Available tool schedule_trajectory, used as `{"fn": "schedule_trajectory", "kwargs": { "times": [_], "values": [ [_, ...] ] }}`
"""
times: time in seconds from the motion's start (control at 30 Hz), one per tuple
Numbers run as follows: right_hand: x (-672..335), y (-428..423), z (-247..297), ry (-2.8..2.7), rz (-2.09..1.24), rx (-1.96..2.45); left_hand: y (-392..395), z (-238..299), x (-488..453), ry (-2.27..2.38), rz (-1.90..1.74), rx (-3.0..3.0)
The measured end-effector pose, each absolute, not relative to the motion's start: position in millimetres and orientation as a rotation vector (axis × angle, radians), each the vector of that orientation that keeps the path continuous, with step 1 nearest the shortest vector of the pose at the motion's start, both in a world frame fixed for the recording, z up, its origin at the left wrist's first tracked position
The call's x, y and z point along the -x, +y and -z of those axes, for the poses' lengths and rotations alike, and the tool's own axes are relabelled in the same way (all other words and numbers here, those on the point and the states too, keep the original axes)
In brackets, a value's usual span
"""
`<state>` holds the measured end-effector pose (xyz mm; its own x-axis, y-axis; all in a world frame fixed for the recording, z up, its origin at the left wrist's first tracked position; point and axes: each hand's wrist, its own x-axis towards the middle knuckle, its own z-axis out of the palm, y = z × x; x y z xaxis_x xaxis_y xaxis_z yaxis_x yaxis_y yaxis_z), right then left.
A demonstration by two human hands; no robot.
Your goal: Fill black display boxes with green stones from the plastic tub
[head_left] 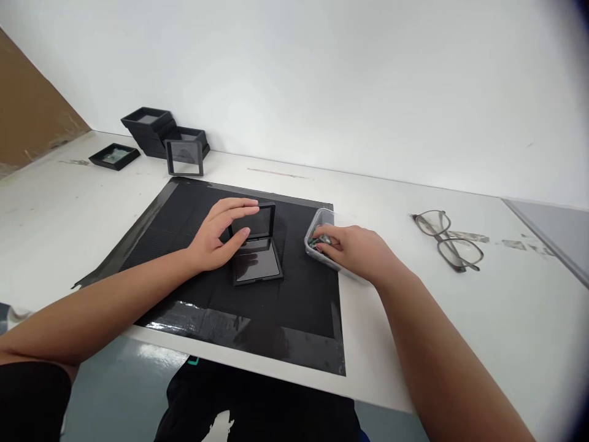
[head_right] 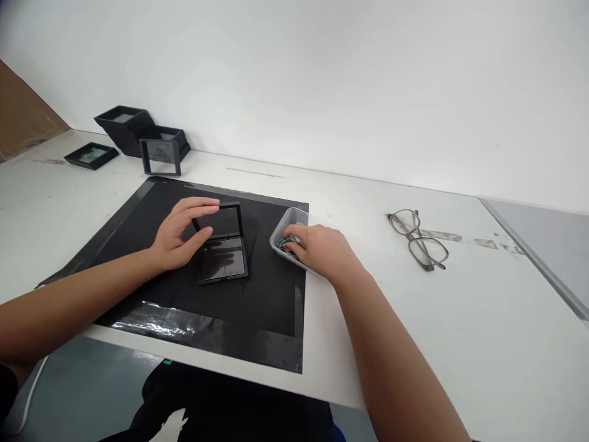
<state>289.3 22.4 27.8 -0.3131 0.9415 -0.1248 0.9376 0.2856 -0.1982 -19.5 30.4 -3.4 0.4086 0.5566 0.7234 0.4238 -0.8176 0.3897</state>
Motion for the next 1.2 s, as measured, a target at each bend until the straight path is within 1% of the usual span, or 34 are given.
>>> {"fn": "schedule_trajectory", "kwargs": {
  "times": [0.1,0.17,0.33,0.47,0.57,0.63,0.73,0.9,1.2],
  "values": [
    [-289.1,21.5,-27.3,-2.499,-0.381,1.798,30.9,4.2,18.5,0.924,-1.410,-2.503],
    [-290.4,20.1,-27.4,-2.467,-0.446,1.759,31.5,5.4,17.9,0.970,-1.438,-2.494],
    [-300.1,15.4,-28.3,-2.229,-0.742,1.650,33.9,7.9,17.4,1.010,-1.434,-2.473],
    [-307.9,13.0,-31.0,-2.040,-1.024,1.397,36.1,8.3,17.3,0.991,-1.459,-2.503],
    [-309.9,13.5,-32.5,-1.956,-1.158,1.222,36.6,7.6,17.1,0.953,-1.453,-2.538],
    [-309.5,14.5,-32.4,-1.920,-1.210,1.147,35.9,7.8,16.8,0.968,-1.454,-2.511],
    [-307.9,15.6,-31.5,-1.889,-1.258,1.083,34.8,10.6,16.3,1.048,-1.517,-2.293],
    [-308.5,15.3,-30.9,-1.838,-1.316,1.069,35.9,16.9,16.1,1.066,-1.509,-2.021],
    [-314.2,16.1,-27.2,-1.639,-1.447,1.175,31.9,17.3,15.4,0.803,-1.326,-2.232]
  ]
}}
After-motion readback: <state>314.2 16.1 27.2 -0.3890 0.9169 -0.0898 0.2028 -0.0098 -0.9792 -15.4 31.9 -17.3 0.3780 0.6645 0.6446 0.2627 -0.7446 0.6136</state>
